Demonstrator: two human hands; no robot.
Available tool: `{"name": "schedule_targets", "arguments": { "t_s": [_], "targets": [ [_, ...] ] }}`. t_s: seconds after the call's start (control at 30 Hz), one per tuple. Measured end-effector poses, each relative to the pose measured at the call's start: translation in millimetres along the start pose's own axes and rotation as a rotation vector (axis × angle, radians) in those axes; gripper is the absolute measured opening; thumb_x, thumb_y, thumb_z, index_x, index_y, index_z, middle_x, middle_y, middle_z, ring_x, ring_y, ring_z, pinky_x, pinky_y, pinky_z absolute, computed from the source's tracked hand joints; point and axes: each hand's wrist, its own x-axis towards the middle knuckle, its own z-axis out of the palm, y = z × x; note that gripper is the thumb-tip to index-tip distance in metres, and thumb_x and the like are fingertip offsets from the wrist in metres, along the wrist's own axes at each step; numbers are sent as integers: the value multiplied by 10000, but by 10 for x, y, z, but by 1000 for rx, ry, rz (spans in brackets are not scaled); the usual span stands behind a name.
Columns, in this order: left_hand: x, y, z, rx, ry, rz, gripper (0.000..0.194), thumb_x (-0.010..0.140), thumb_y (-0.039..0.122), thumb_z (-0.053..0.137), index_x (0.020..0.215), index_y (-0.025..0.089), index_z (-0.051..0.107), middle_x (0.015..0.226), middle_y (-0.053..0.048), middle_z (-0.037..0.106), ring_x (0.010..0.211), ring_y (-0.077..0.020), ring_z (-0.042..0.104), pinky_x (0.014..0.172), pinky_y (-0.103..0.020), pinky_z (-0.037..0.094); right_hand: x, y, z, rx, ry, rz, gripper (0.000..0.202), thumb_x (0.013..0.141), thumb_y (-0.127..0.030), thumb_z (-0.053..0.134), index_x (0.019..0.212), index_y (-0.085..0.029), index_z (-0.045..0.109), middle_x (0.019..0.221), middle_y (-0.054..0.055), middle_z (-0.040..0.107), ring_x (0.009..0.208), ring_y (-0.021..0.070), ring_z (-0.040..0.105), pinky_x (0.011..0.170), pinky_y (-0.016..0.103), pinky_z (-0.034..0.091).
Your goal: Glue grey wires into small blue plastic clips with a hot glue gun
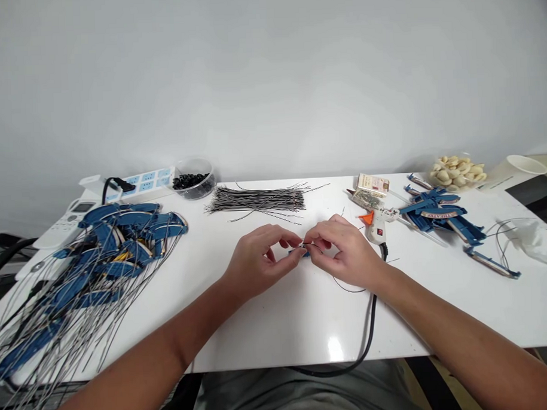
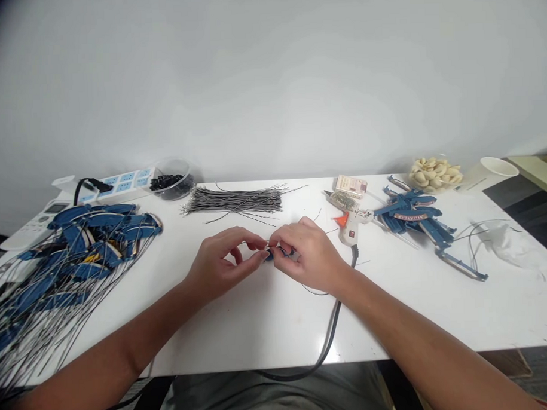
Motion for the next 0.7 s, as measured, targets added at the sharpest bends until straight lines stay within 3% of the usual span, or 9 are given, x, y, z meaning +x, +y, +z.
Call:
{"name": "schedule_targets", "arguments": {
  "t_s": [0.27,0.7],
  "targets": [
    [23,5,-13,-47,16,-27,128,940,290,767,1052,237,800,914,-4,766,838,-117,697,539,-163,518,24,2,-50,-69,68,-71,69,1004,-158,644,1008,-203,697,836,-9,676,778,142,593,786,353,409],
    [16,8,0,-52,79,67,152,909,234,810,1061,225,819,912,-4,781,811,-105,700,568,-159,571,34,-1,-40,-104,118,-117,68,985,-147,686,1007,-205,714,840,-11,695,781,145,617,769,367,414]
  ]
}}
